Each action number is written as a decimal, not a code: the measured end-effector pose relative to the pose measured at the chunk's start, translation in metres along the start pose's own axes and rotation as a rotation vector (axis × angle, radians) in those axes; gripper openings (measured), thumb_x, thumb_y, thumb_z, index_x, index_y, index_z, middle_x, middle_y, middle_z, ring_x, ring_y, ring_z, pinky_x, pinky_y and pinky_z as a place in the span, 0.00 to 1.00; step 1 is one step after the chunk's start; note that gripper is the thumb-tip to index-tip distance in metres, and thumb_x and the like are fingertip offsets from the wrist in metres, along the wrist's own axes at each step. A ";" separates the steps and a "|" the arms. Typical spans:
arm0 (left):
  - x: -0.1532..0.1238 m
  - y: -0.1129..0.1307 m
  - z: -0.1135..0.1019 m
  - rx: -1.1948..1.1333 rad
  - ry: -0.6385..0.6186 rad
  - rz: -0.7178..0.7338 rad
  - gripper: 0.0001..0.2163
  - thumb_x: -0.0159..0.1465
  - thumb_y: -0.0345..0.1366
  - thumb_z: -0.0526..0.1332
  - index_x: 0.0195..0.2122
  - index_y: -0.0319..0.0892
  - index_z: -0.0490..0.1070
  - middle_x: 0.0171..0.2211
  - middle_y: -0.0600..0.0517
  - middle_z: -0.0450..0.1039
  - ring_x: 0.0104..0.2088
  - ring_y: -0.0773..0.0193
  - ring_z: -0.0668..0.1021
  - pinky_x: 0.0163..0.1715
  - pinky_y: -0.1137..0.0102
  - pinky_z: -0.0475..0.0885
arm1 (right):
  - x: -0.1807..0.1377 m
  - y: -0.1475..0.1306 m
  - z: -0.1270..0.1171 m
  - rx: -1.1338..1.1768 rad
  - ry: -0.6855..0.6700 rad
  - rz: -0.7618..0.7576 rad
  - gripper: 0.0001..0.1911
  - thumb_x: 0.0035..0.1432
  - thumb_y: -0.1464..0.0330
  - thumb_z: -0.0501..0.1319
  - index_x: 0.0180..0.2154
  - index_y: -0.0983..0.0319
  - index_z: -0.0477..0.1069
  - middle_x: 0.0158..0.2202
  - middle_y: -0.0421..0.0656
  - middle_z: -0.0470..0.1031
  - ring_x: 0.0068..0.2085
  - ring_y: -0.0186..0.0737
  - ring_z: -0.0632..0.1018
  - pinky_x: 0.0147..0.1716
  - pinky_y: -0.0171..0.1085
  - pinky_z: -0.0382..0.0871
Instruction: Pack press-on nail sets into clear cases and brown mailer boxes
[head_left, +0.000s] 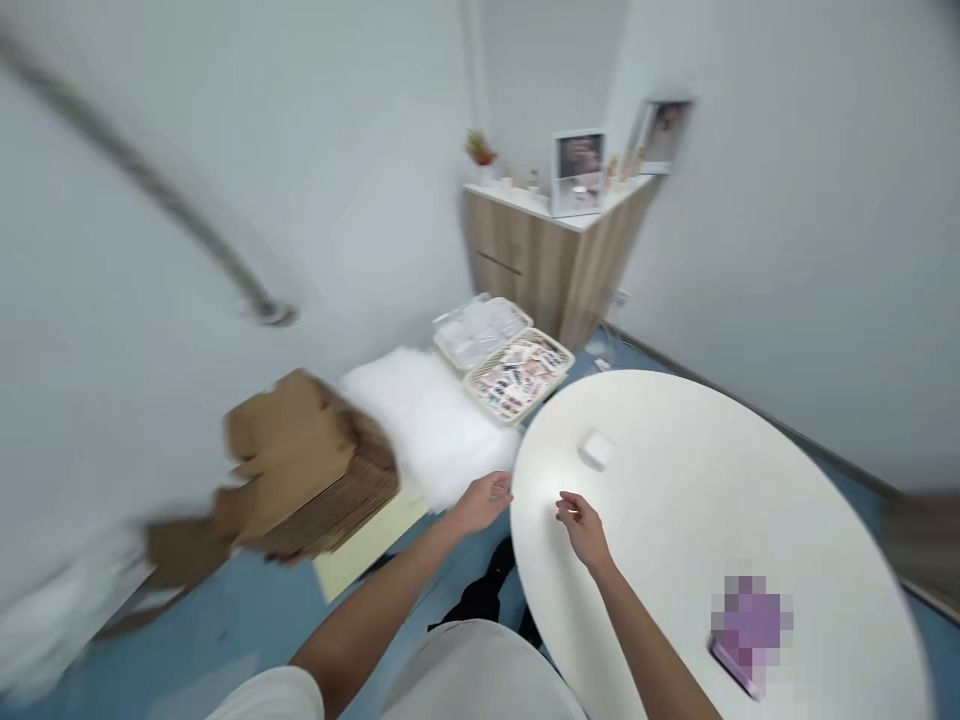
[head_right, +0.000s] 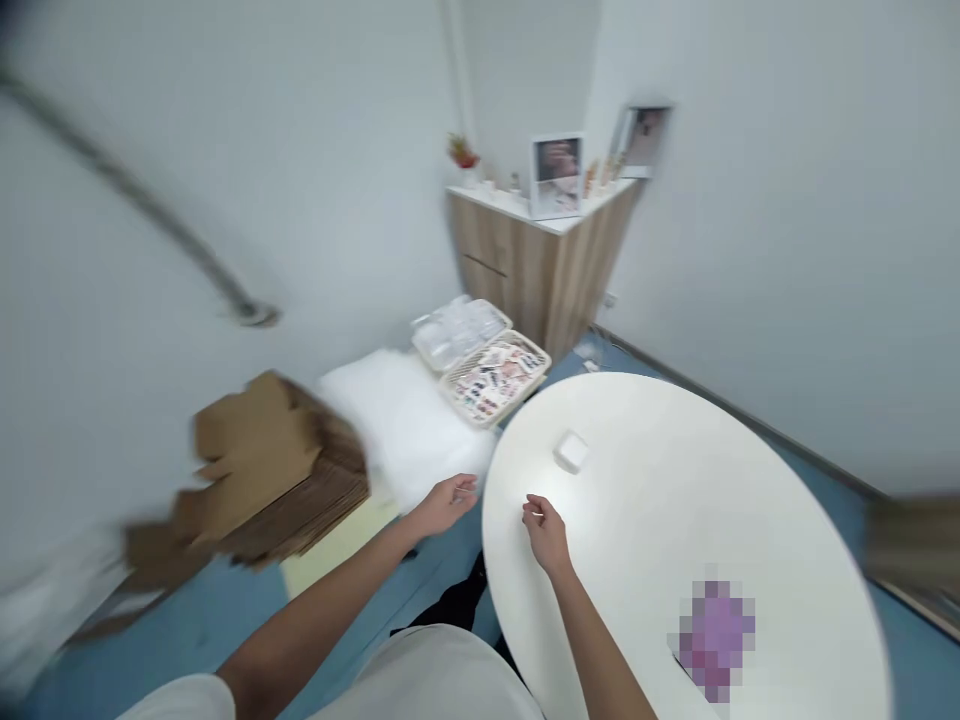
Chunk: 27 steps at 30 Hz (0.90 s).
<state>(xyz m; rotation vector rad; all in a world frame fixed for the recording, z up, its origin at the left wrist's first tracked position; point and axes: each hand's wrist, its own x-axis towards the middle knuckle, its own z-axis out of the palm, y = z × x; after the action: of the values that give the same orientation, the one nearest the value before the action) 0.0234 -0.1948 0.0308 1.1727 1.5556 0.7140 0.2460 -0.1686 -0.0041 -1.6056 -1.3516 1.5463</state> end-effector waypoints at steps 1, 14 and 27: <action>-0.019 0.000 -0.009 -0.008 0.069 0.009 0.20 0.54 0.40 0.59 0.47 0.38 0.66 0.43 0.43 0.71 0.41 0.60 0.75 0.41 0.66 0.69 | 0.003 -0.007 0.014 -0.017 -0.077 -0.028 0.22 0.48 0.57 0.56 0.43 0.62 0.67 0.30 0.42 0.74 0.28 0.37 0.75 0.31 0.37 0.67; -0.201 -0.052 -0.188 0.514 1.101 -0.224 0.16 0.57 0.43 0.55 0.43 0.40 0.68 0.42 0.45 0.71 0.43 0.56 0.73 0.43 0.64 0.68 | -0.014 -0.127 0.209 -0.567 -0.512 -0.729 0.18 0.52 0.62 0.56 0.45 0.62 0.66 0.38 0.45 0.71 0.32 0.35 0.73 0.36 0.37 0.66; -0.171 -0.114 -0.330 0.764 0.872 -0.420 0.23 0.57 0.44 0.55 0.53 0.41 0.60 0.45 0.42 0.67 0.47 0.49 0.68 0.41 0.61 0.65 | 0.004 -0.205 0.363 -1.211 -0.151 -0.863 0.18 0.53 0.65 0.57 0.46 0.62 0.61 0.40 0.49 0.69 0.41 0.45 0.71 0.36 0.38 0.63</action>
<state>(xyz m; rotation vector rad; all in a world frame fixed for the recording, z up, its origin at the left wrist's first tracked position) -0.3238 -0.3566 0.0954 1.0181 2.8790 0.3359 -0.1574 -0.1847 0.1015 -1.0482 -2.8294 0.2467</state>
